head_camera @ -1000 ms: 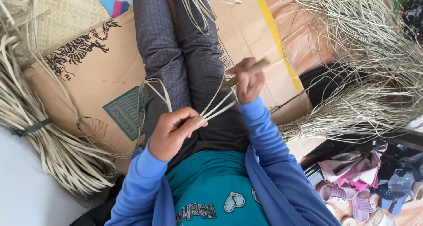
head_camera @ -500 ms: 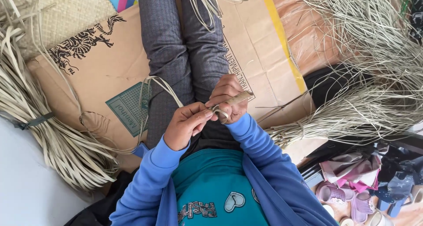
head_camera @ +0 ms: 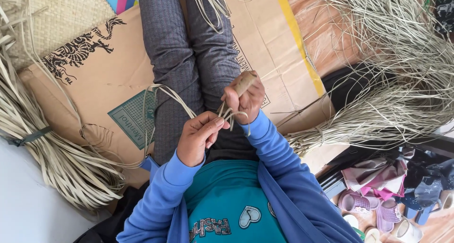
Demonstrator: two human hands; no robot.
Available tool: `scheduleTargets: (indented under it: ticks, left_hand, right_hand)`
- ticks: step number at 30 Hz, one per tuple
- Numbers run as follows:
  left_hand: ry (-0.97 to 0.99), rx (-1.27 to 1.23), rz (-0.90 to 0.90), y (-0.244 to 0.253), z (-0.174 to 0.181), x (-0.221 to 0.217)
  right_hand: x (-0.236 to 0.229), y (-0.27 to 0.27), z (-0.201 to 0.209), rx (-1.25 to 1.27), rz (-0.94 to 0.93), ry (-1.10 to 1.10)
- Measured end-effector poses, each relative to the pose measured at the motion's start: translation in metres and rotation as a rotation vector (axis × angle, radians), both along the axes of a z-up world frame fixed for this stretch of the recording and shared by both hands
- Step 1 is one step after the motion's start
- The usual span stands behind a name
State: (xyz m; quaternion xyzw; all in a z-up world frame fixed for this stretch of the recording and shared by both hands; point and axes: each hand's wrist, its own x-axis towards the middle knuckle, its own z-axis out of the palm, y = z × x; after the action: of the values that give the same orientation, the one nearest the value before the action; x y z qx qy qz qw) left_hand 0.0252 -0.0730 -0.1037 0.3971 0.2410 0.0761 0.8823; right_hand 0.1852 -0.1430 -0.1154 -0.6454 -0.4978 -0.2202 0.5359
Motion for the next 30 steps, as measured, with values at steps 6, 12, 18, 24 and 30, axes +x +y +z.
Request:
scheduleTargets:
  ticks: [6,12,18,24,30]
  left_hand:
    - [0.026,0.277,-0.052,0.016,0.046,-0.005]
    - [0.049,0.358,-0.24,0.036,0.087,-0.036]
    - [-0.187,0.471,0.112,0.057,0.126,-0.107]
    - [0.112,0.673,-0.151,0.061,0.11,-0.037]
    - [0.014,0.79,0.012,0.034,0.063,-0.002]
  right_hand:
    - [0.021,-0.007,-0.011,-0.305,-0.223,-0.039]
    - [0.072,-0.036,-0.089,-0.658,-0.781,-0.003]
    - [0.139,-0.119,-0.176,-0.869,-1.055,-0.011]
    - [0.089,-0.102,-0.075,-0.195,-0.752,0.657]
    - [0.026,-0.057,0.019,-0.009,-0.177,0.252]
